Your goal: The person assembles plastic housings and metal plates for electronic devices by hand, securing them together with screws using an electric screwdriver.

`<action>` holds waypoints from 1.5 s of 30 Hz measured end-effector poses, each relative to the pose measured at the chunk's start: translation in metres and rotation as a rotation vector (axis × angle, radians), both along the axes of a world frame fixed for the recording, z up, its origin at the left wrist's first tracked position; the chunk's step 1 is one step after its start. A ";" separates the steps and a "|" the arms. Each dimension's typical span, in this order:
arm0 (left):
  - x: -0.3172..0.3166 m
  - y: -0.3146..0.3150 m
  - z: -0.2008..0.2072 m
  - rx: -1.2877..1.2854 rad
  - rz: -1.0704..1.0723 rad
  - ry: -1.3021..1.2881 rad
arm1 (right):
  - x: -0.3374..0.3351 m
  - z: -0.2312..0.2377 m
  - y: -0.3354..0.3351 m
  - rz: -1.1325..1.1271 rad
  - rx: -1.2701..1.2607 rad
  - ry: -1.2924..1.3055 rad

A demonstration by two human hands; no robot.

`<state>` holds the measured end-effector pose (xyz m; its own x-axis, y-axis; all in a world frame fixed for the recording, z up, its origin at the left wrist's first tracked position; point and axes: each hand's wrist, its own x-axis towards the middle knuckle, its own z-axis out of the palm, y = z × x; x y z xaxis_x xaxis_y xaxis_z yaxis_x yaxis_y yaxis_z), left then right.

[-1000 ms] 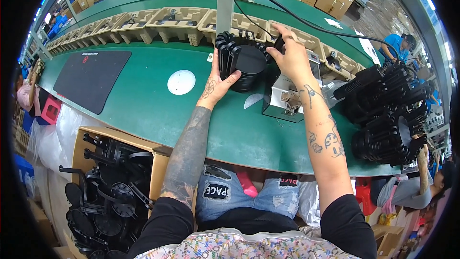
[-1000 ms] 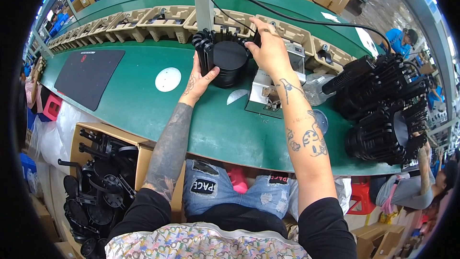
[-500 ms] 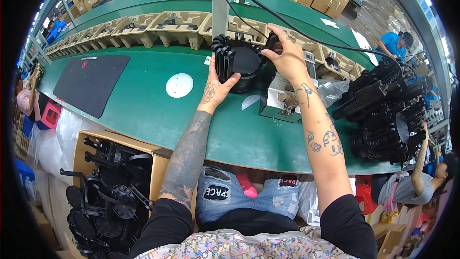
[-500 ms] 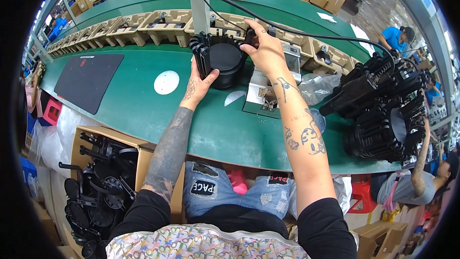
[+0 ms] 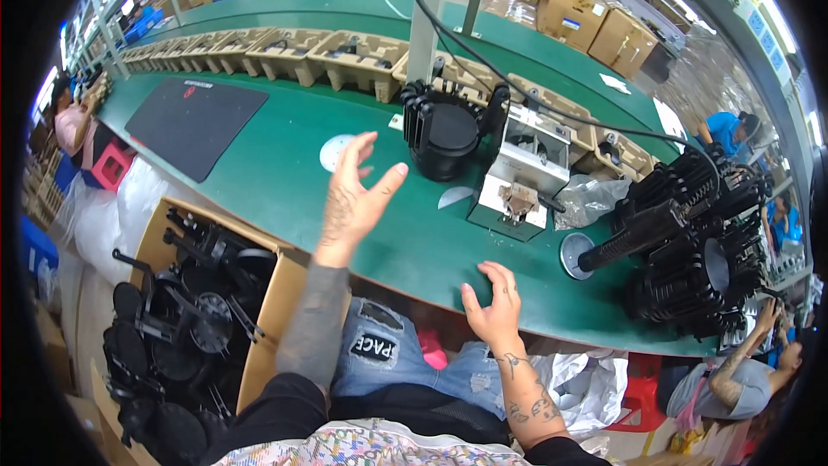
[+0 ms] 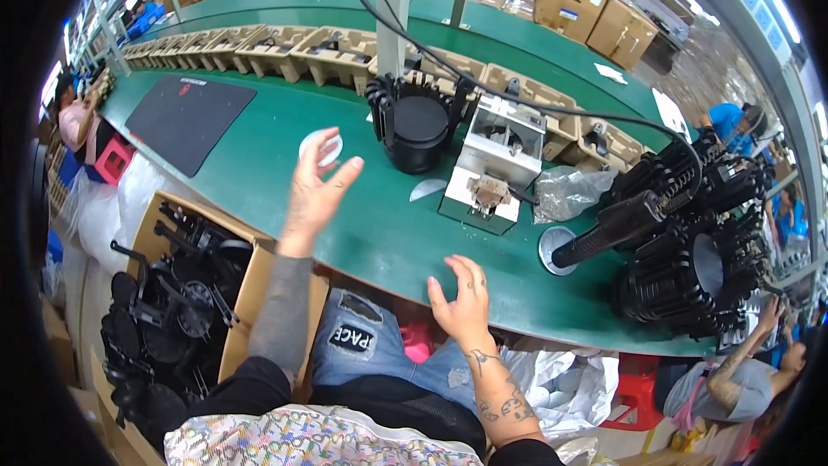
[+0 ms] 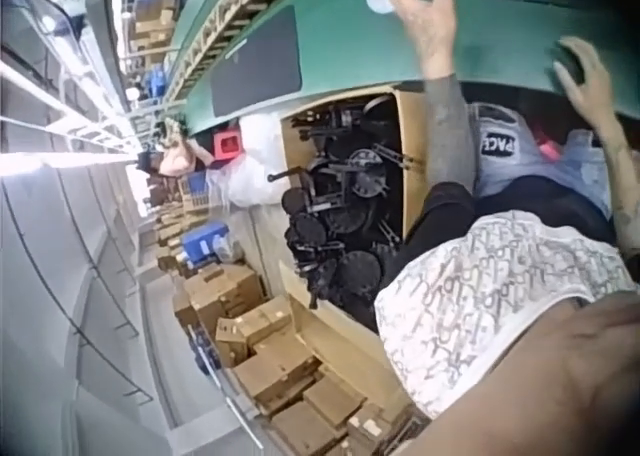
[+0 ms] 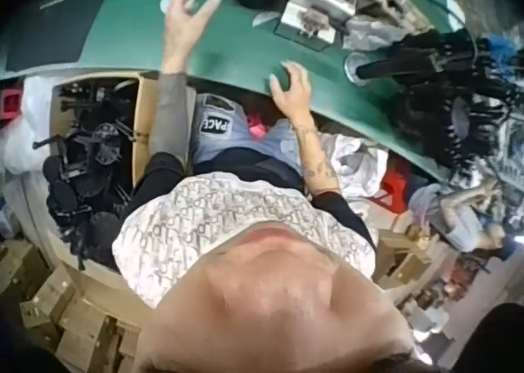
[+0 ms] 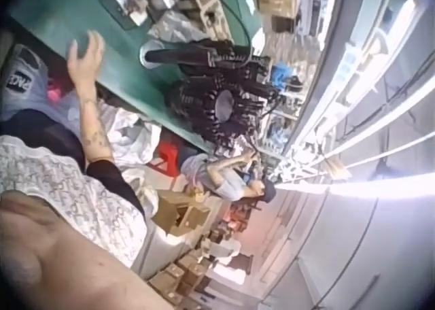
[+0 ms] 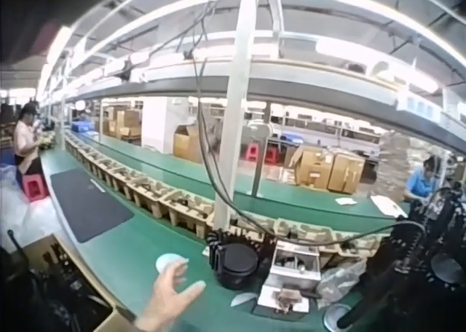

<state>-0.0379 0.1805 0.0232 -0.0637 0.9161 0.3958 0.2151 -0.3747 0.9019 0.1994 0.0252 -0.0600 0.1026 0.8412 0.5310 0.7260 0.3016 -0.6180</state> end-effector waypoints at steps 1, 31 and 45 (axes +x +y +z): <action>-0.015 -0.015 0.029 0.005 -0.050 0.095 | 0.004 0.003 -0.002 -0.002 -0.035 -0.046; -0.236 -0.217 0.012 -0.337 0.131 0.893 | 0.012 0.007 -0.005 0.147 -0.117 -0.124; -0.247 -0.192 -0.028 -0.034 0.228 0.957 | 0.015 0.003 -0.006 0.158 -0.105 -0.172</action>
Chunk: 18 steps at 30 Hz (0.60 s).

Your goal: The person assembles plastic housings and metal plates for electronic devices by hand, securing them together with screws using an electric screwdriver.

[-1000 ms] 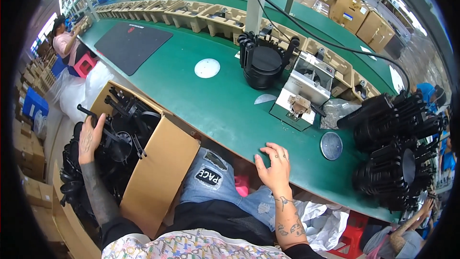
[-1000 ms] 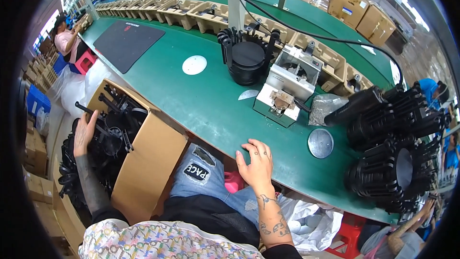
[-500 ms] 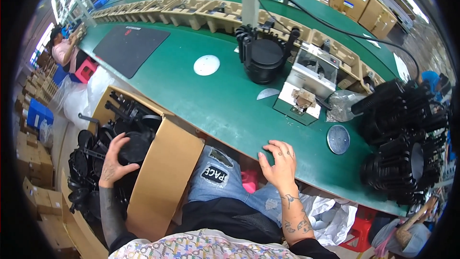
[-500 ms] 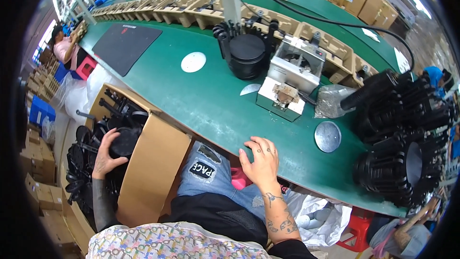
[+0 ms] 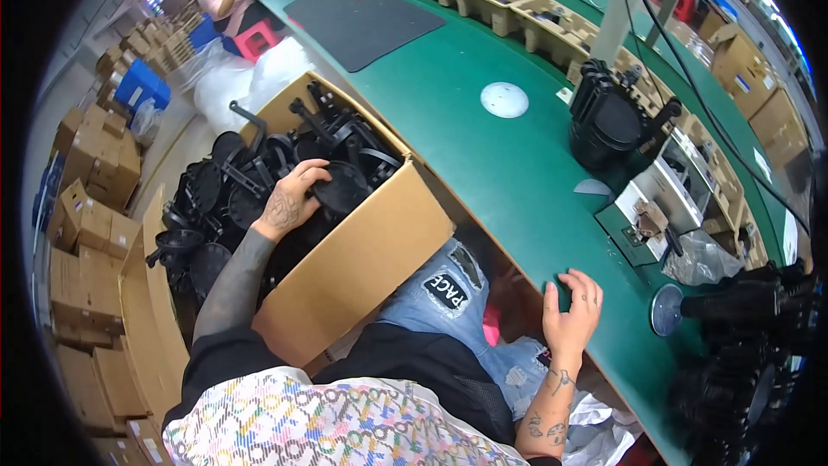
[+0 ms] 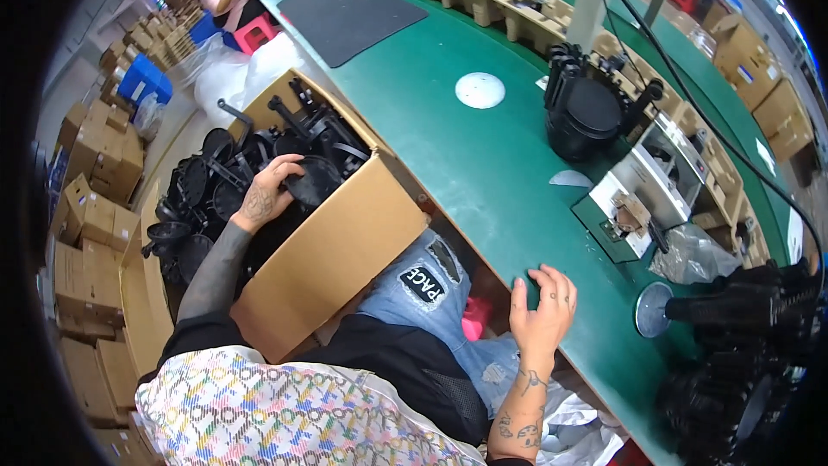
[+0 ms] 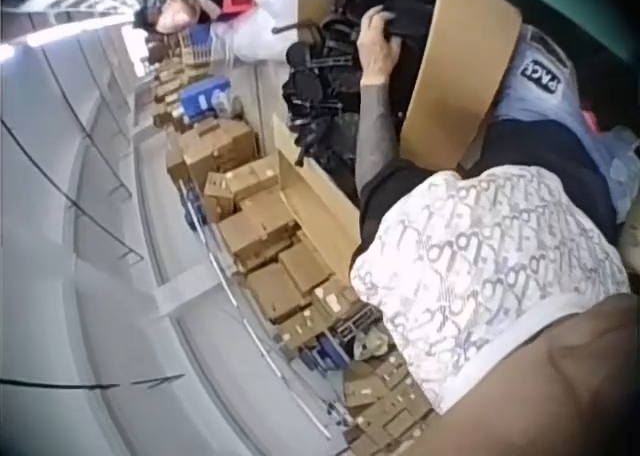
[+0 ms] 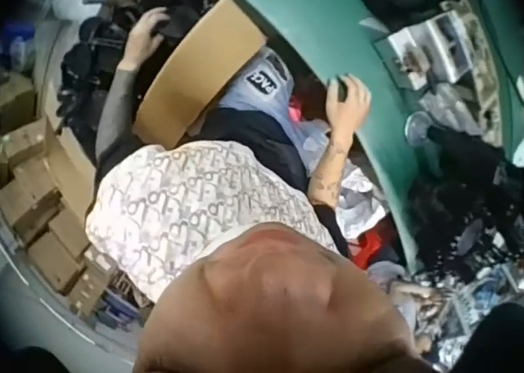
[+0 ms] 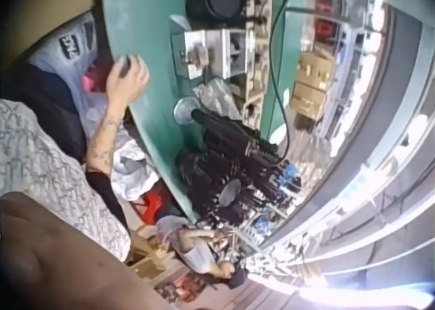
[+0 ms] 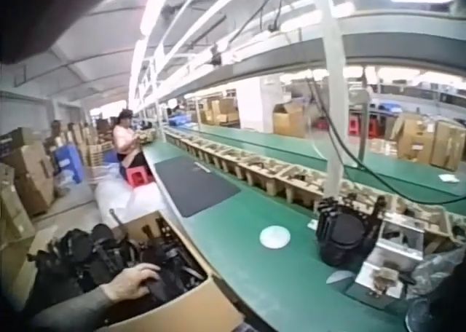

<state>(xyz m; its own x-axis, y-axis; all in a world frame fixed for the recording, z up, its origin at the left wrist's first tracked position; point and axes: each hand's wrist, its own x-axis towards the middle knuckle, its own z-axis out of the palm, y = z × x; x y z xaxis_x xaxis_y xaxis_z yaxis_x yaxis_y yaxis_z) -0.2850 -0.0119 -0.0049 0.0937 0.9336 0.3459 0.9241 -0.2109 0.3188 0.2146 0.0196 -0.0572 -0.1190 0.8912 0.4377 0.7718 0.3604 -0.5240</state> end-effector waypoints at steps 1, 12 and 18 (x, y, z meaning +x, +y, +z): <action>-0.005 0.000 -0.002 0.030 -0.019 -0.026 | -0.002 0.000 0.000 0.002 -0.008 -0.002; -0.031 0.031 0.065 -0.209 0.124 -0.334 | -0.006 0.001 0.000 0.026 -0.014 0.003; -0.060 0.056 0.045 -0.040 0.097 0.330 | -0.005 0.001 -0.001 0.025 0.010 0.000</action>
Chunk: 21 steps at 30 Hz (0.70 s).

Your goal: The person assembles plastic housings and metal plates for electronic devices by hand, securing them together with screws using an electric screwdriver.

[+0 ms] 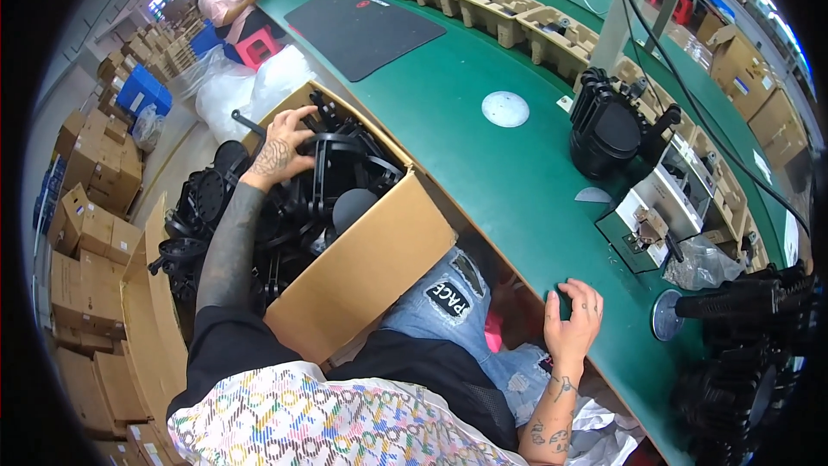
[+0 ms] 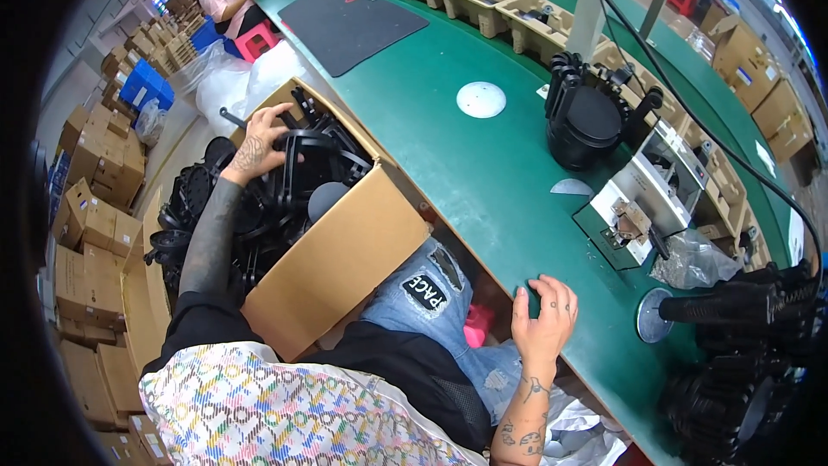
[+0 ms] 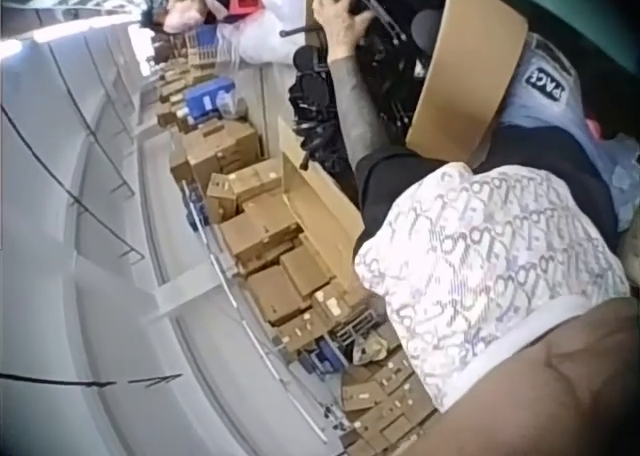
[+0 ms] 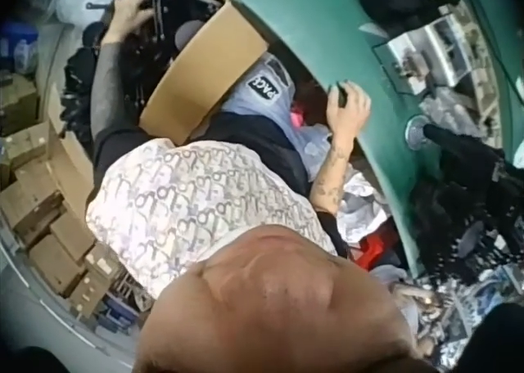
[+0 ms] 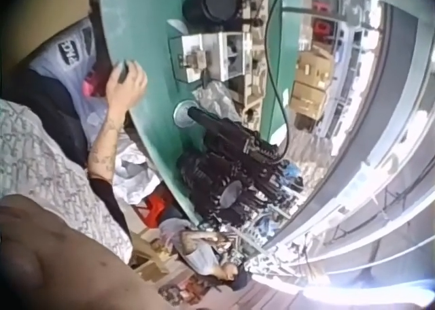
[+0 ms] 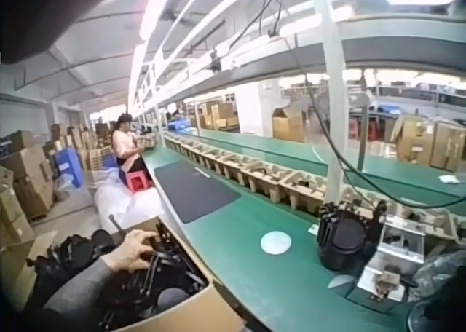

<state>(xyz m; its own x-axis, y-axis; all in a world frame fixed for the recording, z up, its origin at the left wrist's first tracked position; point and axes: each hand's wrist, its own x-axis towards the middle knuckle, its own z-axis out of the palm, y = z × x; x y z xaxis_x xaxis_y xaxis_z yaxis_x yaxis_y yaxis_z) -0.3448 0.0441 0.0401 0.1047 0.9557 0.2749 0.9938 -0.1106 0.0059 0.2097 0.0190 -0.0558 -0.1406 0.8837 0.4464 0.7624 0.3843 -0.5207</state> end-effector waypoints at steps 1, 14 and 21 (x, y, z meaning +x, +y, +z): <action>0.008 0.004 -0.002 0.006 -0.037 0.100 | 0.001 0.000 -0.001 0.001 0.005 0.000; -0.016 0.008 -0.028 -0.510 0.157 0.326 | -0.003 0.000 0.002 -0.045 0.006 0.030; 0.024 0.004 -0.006 -0.767 0.500 0.443 | -0.003 0.002 0.003 -0.046 0.027 0.020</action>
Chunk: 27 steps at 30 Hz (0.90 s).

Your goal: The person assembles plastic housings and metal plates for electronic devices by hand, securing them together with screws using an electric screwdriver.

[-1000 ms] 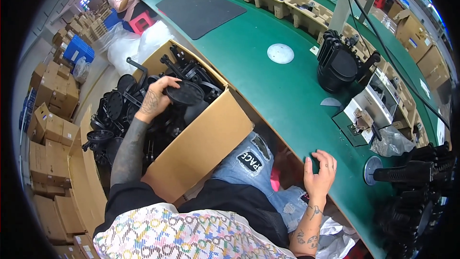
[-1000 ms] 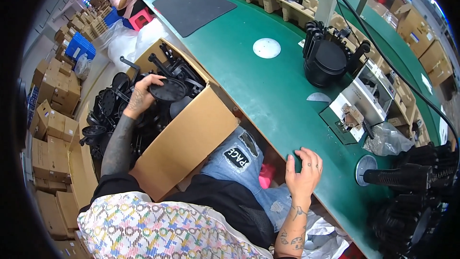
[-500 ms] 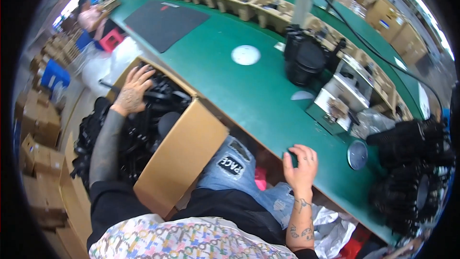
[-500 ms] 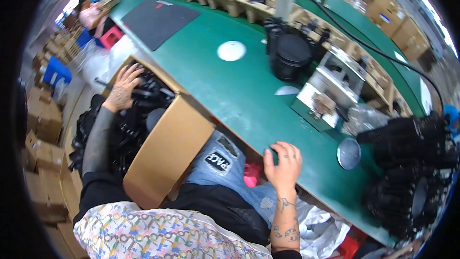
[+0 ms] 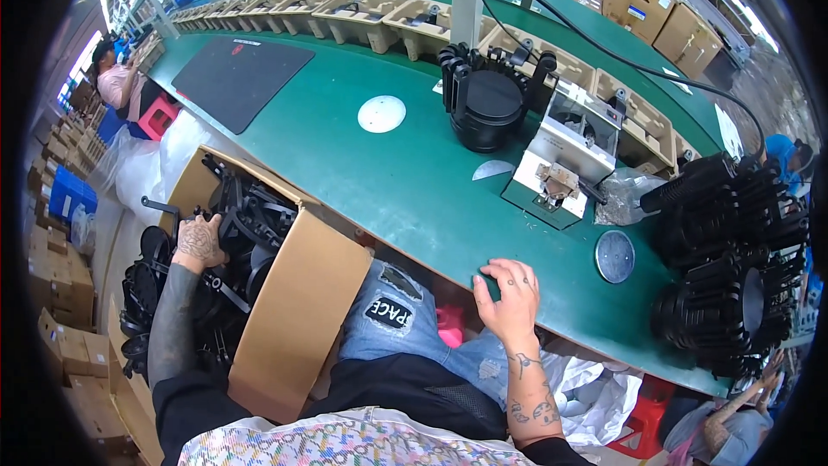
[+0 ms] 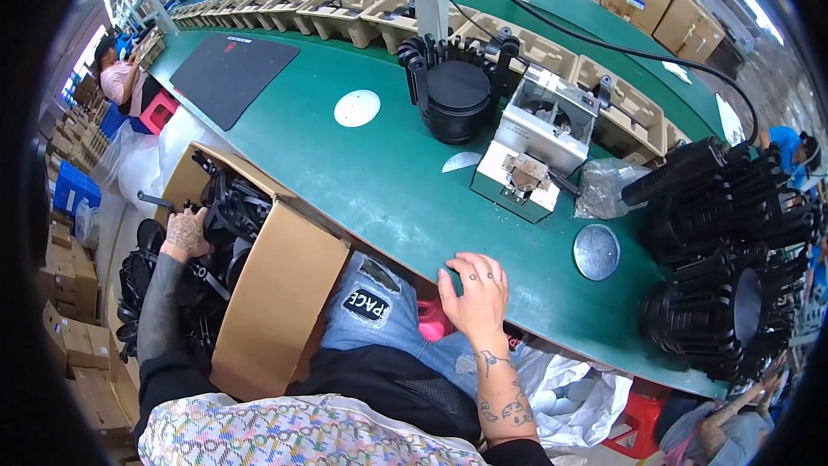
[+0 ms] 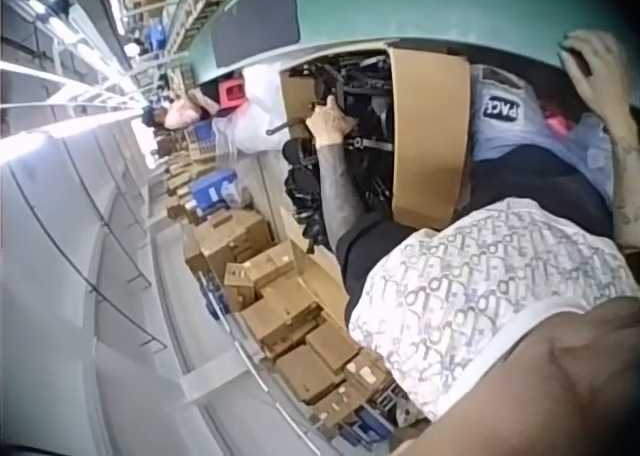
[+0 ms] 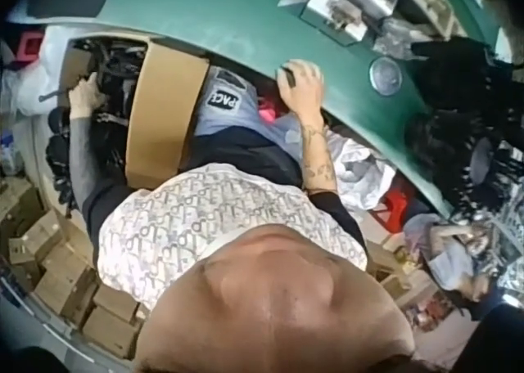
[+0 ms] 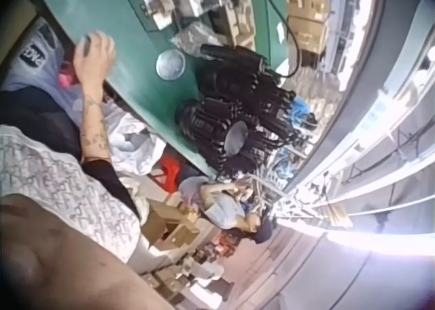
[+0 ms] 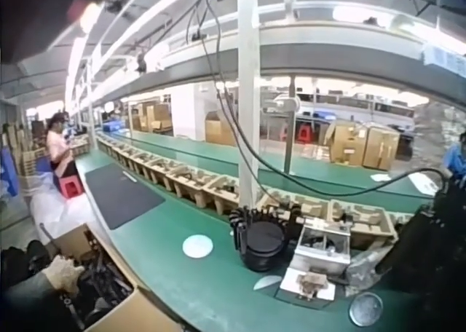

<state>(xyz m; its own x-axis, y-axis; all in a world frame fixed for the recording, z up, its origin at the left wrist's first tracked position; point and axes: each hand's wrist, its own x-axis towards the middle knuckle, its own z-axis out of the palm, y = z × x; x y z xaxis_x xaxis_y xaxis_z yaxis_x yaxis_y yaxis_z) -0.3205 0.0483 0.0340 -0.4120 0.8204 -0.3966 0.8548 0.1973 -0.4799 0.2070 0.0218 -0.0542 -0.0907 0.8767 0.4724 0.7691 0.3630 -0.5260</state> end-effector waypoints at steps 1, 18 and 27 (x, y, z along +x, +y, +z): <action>0.007 0.001 0.001 0.005 0.006 0.018 | 0.001 -0.001 0.000 0.005 0.004 0.001; -0.002 -0.018 0.008 0.353 -0.687 -0.095 | 0.002 -0.002 -0.003 -0.001 0.015 0.010; -0.045 -0.041 0.048 0.593 -0.715 -0.062 | -0.003 -0.002 0.002 0.040 0.009 0.014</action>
<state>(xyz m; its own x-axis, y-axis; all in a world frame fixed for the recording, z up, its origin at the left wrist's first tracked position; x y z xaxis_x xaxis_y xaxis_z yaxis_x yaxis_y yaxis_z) -0.3655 0.0069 0.0824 0.2774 0.9465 0.1647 0.8887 -0.1877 -0.4183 0.2038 0.0233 -0.0559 -0.1193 0.8683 0.4815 0.7465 0.3982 -0.5331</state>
